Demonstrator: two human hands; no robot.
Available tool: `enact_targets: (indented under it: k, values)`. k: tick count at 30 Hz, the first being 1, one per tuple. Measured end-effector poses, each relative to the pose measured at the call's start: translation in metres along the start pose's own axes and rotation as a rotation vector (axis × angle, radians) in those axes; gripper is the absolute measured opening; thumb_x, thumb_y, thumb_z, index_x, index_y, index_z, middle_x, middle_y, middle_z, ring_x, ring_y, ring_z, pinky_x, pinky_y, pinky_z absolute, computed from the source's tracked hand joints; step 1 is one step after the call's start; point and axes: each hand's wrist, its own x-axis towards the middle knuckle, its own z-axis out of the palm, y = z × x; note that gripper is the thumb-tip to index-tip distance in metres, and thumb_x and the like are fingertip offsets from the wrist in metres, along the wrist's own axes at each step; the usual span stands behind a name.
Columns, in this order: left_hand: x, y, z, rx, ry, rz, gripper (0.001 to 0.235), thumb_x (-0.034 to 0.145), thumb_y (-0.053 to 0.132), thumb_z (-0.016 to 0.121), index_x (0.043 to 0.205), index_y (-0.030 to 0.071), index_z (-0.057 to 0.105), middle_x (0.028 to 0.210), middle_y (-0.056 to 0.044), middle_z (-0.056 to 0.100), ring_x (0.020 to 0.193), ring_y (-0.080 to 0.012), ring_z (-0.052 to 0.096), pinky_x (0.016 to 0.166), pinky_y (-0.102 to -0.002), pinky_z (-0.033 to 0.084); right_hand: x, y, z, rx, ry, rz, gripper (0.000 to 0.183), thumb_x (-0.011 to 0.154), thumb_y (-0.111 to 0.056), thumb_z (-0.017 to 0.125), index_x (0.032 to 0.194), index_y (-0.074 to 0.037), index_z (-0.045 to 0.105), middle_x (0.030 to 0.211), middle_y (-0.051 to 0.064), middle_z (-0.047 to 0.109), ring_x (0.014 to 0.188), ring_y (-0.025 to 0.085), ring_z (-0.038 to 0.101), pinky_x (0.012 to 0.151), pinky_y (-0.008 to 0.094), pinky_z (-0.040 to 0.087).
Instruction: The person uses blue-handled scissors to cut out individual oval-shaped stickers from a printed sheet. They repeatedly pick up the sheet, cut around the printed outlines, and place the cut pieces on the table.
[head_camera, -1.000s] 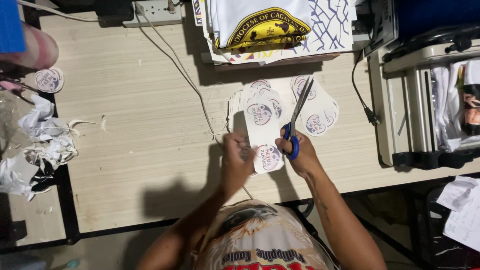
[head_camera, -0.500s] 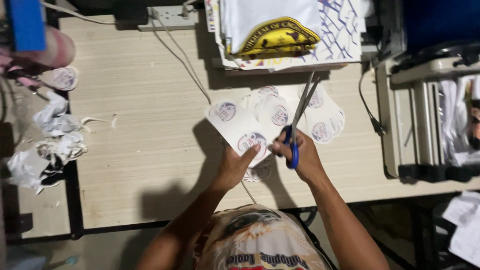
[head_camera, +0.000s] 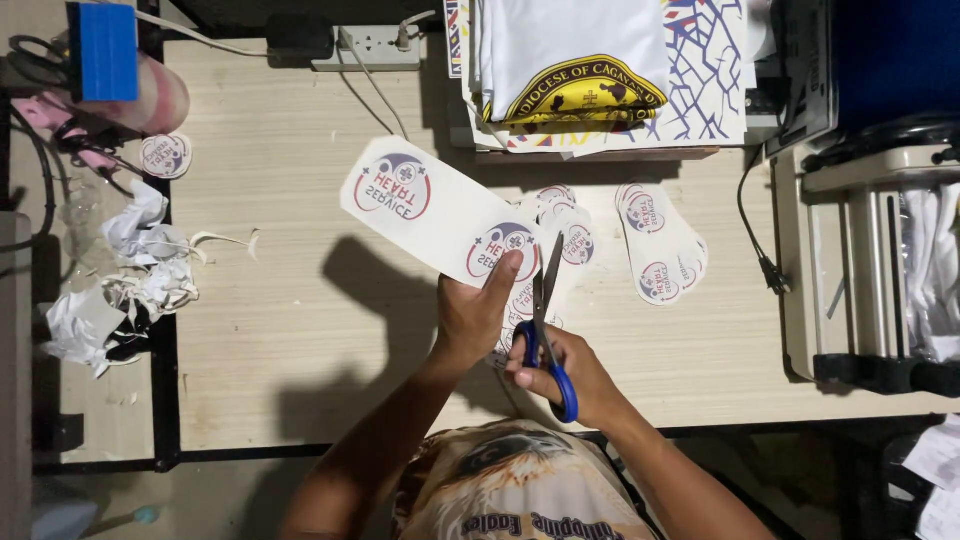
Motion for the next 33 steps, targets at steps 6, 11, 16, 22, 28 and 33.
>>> enact_targets:
  k: [6,11,16,22,28,33]
  values:
    - [-0.005,-0.001,0.006,-0.070,0.021,-0.058,0.026,0.102,0.015,0.068,0.120,-0.004,0.066,0.106,-0.010,0.074,0.097,-0.0146,0.069,0.086,-0.029,0.056,0.003,-0.003,0.002,0.052,0.001,-0.044,0.032,0.084,-0.022,0.080,0.104,-0.001,0.065,0.093,0.005,0.068,0.085,0.012,0.066,0.077,0.026,0.056]
    - [-0.011,-0.001,0.007,0.005,0.036,-0.044,0.023,0.101,0.013,0.068,0.117,-0.004,0.068,0.103,-0.010,0.075,0.095,-0.0144,0.069,0.085,-0.029,0.056,0.002,-0.006,0.006,0.048,0.003,-0.094,0.030,0.087,-0.023,0.078,0.103,-0.001,0.065,0.090,0.005,0.068,0.081,0.011,0.064,0.074,0.026,0.054]
    - [-0.012,0.003,0.008,-0.012,0.023,-0.038,0.022,0.102,0.011,0.067,0.117,-0.005,0.068,0.103,-0.009,0.075,0.095,-0.0141,0.069,0.084,-0.029,0.056,-0.002,-0.009,0.010,0.091,0.009,-0.107,0.027,0.088,-0.024,0.076,0.099,-0.002,0.064,0.083,0.004,0.069,0.076,0.010,0.063,0.070,0.025,0.052]
    - [-0.008,0.002,0.003,-0.041,-0.016,0.006,0.021,0.103,0.008,0.066,0.120,-0.005,0.067,0.107,-0.010,0.074,0.099,-0.0141,0.069,0.088,-0.029,0.056,-0.004,-0.015,0.007,0.098,0.026,-0.090,0.021,0.091,-0.019,0.075,0.089,-0.002,0.063,0.073,0.004,0.065,0.066,0.011,0.060,0.062,0.025,0.050]
    - [-0.002,0.014,-0.004,-0.062,-0.069,-0.029,0.022,0.102,0.008,0.067,0.121,-0.005,0.066,0.107,-0.011,0.074,0.099,-0.0144,0.069,0.088,-0.029,0.058,-0.008,-0.023,-0.004,0.012,0.061,0.026,0.013,0.087,-0.010,0.072,0.084,-0.002,0.063,0.067,0.005,0.065,0.058,0.012,0.064,0.056,0.026,0.054]
    - [0.004,0.025,-0.010,-0.010,-0.123,-0.095,0.021,0.101,0.008,0.067,0.118,-0.004,0.067,0.104,-0.010,0.075,0.094,-0.0142,0.070,0.084,-0.030,0.059,-0.012,-0.026,-0.013,0.001,0.008,-0.032,0.007,0.087,-0.005,0.068,0.082,-0.001,0.064,0.070,0.003,0.064,0.058,0.009,0.064,0.055,0.025,0.055]
